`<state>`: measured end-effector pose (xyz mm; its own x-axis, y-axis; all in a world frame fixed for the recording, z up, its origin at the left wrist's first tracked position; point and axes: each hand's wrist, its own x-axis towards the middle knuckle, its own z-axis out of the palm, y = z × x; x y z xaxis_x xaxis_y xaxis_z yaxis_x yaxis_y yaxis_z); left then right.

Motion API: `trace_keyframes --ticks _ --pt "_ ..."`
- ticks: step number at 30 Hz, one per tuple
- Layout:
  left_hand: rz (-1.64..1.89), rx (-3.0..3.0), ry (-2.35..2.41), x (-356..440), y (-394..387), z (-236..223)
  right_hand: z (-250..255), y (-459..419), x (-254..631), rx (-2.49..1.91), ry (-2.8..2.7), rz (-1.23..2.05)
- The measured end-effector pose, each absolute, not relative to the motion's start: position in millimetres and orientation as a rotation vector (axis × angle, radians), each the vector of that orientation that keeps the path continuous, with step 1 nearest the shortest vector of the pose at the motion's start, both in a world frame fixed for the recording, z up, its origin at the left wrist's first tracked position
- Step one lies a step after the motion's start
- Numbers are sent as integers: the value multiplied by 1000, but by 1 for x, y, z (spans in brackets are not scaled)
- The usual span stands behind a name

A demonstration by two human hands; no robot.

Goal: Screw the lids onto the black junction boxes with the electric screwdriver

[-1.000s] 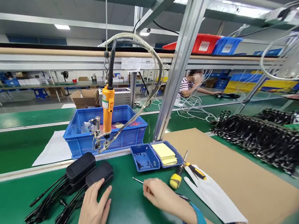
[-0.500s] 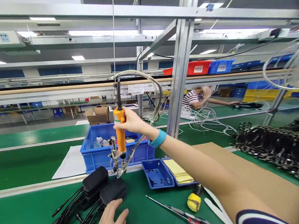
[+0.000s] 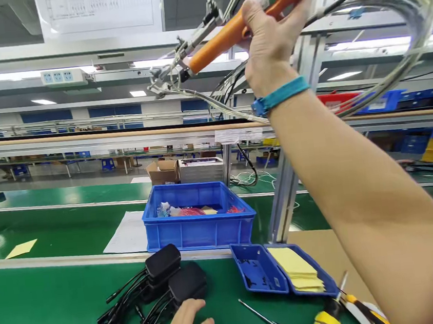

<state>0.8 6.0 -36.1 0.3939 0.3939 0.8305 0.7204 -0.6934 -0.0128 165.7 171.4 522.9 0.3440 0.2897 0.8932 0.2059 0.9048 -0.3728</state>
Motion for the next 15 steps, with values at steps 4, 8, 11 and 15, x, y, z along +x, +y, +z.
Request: trace_keyframes --ticks 4,8,11,15 --pt "-1250 -2279 -991 3 4 -33 490 232 145 -710 -1159 -152" --pt "-1265 -2225 -1279 -5 -3 -21 414 251 134 -997 -1292 -160" --pt "-1103 -2140 -1549 -19 -4 -6 338 228 135 -1030 -1504 -243" --pt "-624 -2068 -2116 -40 -1 14 207 180 145 -1029 -1851 324"
